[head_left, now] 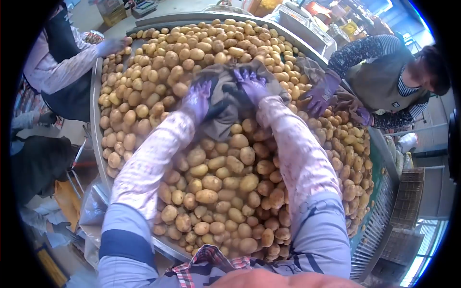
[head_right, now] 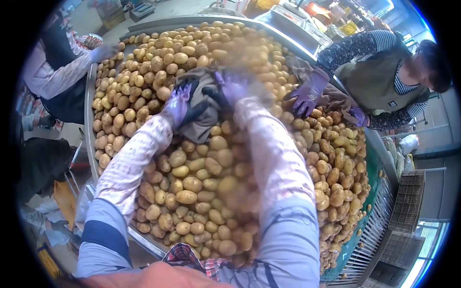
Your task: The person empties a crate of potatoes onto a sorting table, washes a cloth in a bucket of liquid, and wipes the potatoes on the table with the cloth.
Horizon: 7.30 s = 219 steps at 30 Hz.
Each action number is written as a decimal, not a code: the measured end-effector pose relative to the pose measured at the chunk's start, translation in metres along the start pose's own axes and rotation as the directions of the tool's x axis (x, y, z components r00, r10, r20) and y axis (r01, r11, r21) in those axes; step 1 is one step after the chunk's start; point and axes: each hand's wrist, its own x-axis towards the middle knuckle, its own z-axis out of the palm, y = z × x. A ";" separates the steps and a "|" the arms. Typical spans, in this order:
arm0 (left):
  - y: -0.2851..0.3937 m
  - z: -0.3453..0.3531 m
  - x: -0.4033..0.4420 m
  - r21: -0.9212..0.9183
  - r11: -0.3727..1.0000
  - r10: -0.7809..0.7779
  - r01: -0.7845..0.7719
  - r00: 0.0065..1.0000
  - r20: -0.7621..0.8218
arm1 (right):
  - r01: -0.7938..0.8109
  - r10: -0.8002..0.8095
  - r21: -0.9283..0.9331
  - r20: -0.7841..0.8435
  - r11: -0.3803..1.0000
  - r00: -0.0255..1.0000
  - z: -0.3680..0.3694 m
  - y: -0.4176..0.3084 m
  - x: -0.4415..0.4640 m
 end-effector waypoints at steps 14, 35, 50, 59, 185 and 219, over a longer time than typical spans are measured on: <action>0.008 -0.013 -0.038 0.180 0.983 0.014 -0.034 0.994 0.111 | 0.233 -0.239 0.063 0.121 0.971 0.963 0.066 0.009 -0.009; 0.048 -0.096 -0.087 -0.125 0.988 -0.017 0.096 0.853 0.522 | 0.213 -0.193 -0.019 0.354 0.977 0.915 0.006 -0.046 -0.088; 0.038 -0.096 -0.093 -0.262 0.892 -0.235 0.368 0.873 0.426 | -0.284 0.084 0.672 0.314 0.684 0.946 0.039 -0.036 -0.061; -0.027 -0.230 0.035 -0.269 0.930 0.181 -0.249 0.950 -0.253 | 0.234 -0.112 0.180 -0.512 0.955 0.852 -0.166 -0.135 0.009; 0.239 -0.240 -0.200 0.276 0.851 0.469 -0.447 0.883 -0.015 | -0.065 -0.098 -0.220 -0.654 0.973 0.750 -0.205 -0.113 -0.437; 0.183 -0.212 -0.175 -0.584 0.744 0.183 0.326 0.740 0.647 | 0.089 0.076 0.870 -0.143 0.485 0.987 -0.108 -0.040 -0.351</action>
